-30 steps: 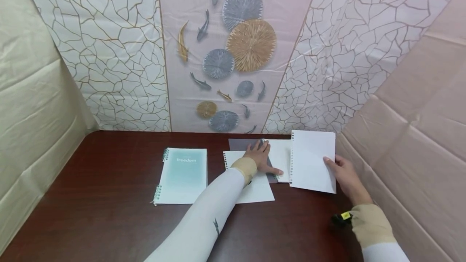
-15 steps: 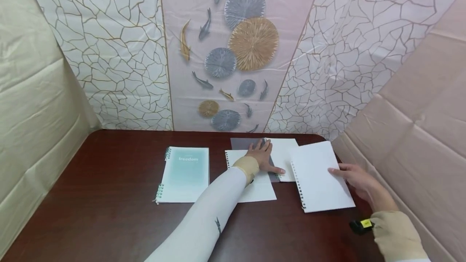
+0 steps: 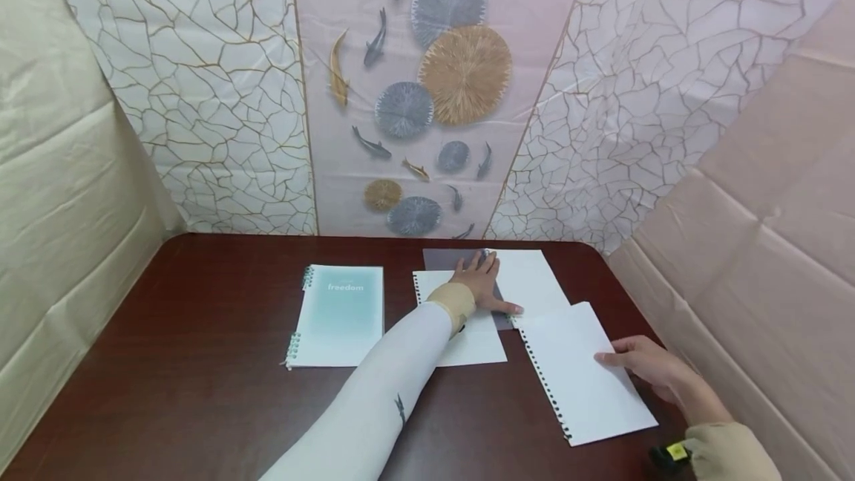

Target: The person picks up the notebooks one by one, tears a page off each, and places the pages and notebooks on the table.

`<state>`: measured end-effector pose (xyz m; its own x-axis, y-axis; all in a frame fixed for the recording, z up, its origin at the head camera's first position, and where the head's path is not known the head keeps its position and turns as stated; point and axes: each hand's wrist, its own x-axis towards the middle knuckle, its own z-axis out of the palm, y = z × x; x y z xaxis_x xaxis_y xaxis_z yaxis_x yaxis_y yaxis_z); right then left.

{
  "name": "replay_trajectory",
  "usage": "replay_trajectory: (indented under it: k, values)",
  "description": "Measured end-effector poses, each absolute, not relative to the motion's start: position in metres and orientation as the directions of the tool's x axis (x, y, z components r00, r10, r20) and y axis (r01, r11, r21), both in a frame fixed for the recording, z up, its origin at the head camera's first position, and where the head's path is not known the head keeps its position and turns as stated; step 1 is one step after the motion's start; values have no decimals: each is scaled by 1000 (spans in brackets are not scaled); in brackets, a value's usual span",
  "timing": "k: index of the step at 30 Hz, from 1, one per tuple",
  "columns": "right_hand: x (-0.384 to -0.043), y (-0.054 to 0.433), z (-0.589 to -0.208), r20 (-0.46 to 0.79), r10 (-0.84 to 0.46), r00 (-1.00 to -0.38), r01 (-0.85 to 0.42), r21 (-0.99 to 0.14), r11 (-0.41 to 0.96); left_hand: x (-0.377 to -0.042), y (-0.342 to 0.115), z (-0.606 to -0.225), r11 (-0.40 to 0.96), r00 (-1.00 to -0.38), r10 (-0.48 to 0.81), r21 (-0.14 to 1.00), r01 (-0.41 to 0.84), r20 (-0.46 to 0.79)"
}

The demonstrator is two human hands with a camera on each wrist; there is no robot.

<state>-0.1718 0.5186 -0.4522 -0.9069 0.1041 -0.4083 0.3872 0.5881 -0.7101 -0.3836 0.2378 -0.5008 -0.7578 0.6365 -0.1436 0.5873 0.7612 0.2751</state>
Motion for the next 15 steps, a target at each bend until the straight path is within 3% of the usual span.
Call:
replay_trajectory:
  k: [15]
  values:
    - [-164,492,-450,-337,174,-925,342,-544,766,-390,245,-508,772,-762,628,254,583,-158]
